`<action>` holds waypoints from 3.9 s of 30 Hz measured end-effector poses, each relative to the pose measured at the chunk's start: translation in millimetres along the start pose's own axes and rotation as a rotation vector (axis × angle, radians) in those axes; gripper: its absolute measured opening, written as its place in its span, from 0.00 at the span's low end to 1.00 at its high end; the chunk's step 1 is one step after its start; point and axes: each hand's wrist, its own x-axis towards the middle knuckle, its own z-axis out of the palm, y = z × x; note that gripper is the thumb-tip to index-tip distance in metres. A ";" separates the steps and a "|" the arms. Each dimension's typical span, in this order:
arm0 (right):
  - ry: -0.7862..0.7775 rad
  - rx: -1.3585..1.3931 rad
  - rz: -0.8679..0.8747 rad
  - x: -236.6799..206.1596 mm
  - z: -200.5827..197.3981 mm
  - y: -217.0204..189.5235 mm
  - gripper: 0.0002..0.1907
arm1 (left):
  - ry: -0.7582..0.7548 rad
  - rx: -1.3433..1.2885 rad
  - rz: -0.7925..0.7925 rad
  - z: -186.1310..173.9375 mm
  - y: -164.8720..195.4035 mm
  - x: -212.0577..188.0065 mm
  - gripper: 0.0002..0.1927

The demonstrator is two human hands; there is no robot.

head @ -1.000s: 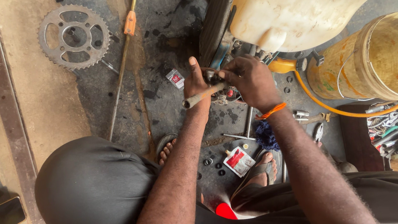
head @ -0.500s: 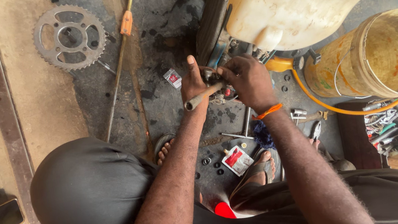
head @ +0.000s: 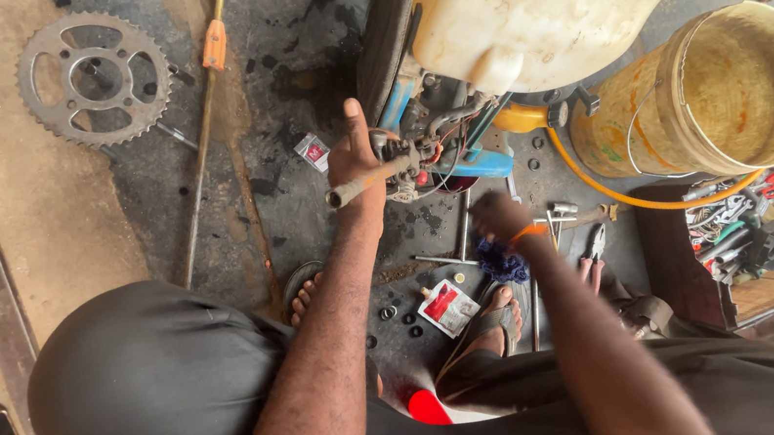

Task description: The person sits on the floor and repairs a piece of equipment, likely a pump or motor. They use a wrench to tighten a bolt, apply a substance from a packet to a component, and reassemble parts.

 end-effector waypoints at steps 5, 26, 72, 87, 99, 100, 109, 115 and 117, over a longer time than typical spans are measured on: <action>0.003 -0.015 0.506 -3.6 50.6 4.9 0.24 | -0.012 -0.262 -0.337 3.5 22.5 -8.7 0.42; 0.168 -0.074 0.744 -37.3 55.7 92.4 0.20 | 0.046 -0.247 -0.350 14.8 31.3 -5.4 0.41; 1.056 0.880 0.412 -92.0 -68.0 82.4 0.32 | 0.008 -0.242 -0.415 1.9 40.1 -2.2 0.39; 1.002 1.496 -0.683 -228.3 -195.4 -26.0 0.22 | -0.091 0.127 0.321 0.3 -20.4 17.4 0.43; 0.892 1.769 -0.830 -163.8 -191.2 -60.2 0.28 | -0.134 -0.086 -0.206 -5.0 20.2 11.5 0.33; 0.900 1.766 -0.831 -160.9 -188.8 -56.3 0.28 | -0.149 -0.098 -0.209 -4.9 21.9 12.0 0.33; 0.940 1.777 -0.700 -162.3 -191.9 -77.3 0.17 | -0.136 -0.304 -0.396 -4.6 32.5 5.7 0.40; 0.874 1.392 -0.340 -191.5 -201.6 -112.4 0.21 | -0.109 -0.260 -0.452 -4.7 35.5 2.5 0.41; 0.888 1.323 -0.319 -191.8 -201.4 -105.2 0.20 | -0.106 -0.281 -0.421 -4.2 34.8 1.0 0.41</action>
